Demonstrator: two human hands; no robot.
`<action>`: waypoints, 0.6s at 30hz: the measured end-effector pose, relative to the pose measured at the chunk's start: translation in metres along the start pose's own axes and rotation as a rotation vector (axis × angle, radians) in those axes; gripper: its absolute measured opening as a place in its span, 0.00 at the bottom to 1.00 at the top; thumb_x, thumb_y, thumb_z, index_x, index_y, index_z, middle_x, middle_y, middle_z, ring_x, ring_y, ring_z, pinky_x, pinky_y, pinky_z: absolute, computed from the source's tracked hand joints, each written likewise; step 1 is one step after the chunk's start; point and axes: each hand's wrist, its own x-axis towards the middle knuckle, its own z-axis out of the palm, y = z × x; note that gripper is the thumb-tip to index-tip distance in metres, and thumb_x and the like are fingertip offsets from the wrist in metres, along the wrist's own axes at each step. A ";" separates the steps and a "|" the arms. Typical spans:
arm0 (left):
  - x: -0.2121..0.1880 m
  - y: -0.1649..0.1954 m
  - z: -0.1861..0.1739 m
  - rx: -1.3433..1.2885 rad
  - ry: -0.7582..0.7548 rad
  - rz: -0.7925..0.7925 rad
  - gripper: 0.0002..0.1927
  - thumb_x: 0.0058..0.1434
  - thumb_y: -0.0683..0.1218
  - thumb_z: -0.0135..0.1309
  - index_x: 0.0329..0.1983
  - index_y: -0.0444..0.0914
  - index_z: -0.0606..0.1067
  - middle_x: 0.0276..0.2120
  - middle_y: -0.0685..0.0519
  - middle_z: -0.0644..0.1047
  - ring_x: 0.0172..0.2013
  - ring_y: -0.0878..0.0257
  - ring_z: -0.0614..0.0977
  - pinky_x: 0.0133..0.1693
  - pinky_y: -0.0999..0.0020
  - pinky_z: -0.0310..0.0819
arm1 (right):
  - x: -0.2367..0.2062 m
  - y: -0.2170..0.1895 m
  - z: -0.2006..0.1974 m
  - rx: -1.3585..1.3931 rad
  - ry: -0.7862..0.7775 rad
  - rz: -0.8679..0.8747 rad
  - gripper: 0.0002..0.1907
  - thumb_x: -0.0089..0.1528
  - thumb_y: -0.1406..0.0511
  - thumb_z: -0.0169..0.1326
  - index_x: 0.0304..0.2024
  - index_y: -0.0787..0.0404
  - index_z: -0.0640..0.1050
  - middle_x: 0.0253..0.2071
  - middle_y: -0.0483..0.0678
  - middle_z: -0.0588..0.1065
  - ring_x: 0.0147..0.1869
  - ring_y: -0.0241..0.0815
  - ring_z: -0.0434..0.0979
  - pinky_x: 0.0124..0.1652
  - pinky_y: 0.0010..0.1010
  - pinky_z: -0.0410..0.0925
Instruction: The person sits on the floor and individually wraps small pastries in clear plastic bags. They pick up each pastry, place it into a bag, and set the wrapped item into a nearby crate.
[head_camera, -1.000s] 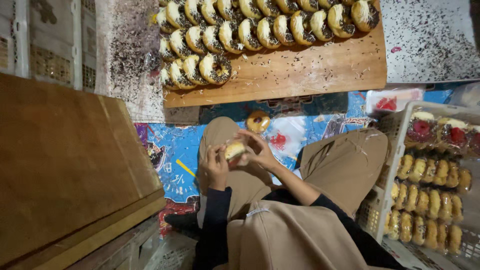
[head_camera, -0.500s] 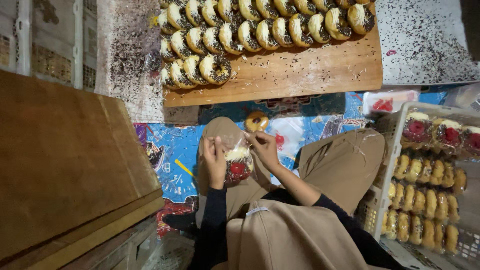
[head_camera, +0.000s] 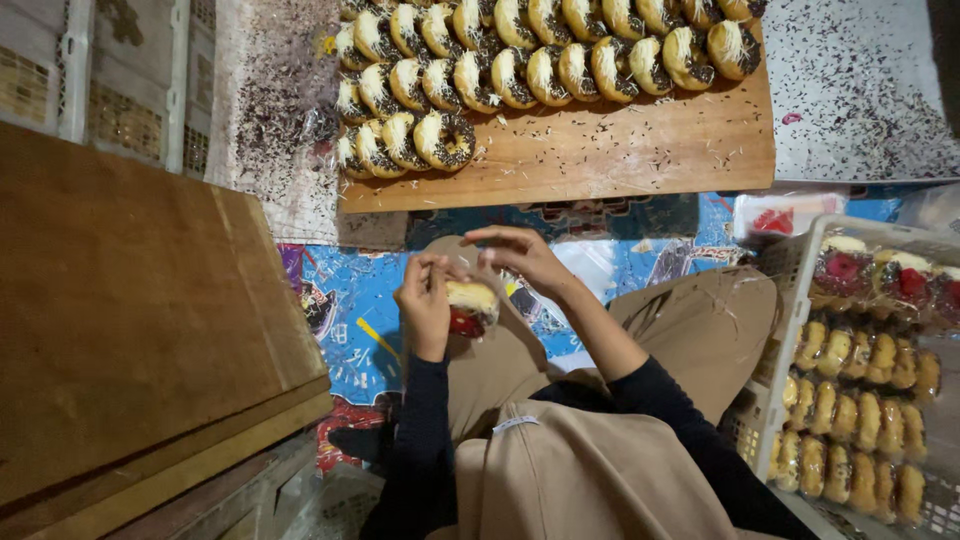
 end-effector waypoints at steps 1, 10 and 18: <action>-0.004 0.003 0.000 0.048 -0.013 -0.028 0.05 0.71 0.39 0.52 0.42 0.31 0.73 0.29 0.49 0.81 0.31 0.66 0.85 0.33 0.72 0.77 | 0.000 -0.008 0.000 -0.148 -0.076 -0.025 0.18 0.60 0.68 0.58 0.54 0.57 0.80 0.55 0.45 0.77 0.50 0.32 0.76 0.52 0.26 0.70; -0.017 -0.019 0.009 0.016 -0.094 0.061 0.07 0.72 0.41 0.54 0.44 0.30 0.74 0.35 0.49 0.82 0.36 0.67 0.83 0.38 0.73 0.77 | -0.005 -0.009 0.000 -0.203 -0.187 -0.130 0.04 0.63 0.71 0.62 0.40 0.65 0.83 0.46 0.51 0.81 0.49 0.37 0.80 0.50 0.32 0.73; -0.021 -0.008 0.015 0.009 -0.089 0.013 0.07 0.70 0.40 0.54 0.44 0.29 0.76 0.33 0.49 0.81 0.33 0.67 0.82 0.35 0.73 0.76 | -0.022 0.033 -0.026 -0.200 0.022 -0.089 0.04 0.66 0.68 0.59 0.41 0.64 0.81 0.42 0.46 0.80 0.46 0.34 0.80 0.47 0.30 0.74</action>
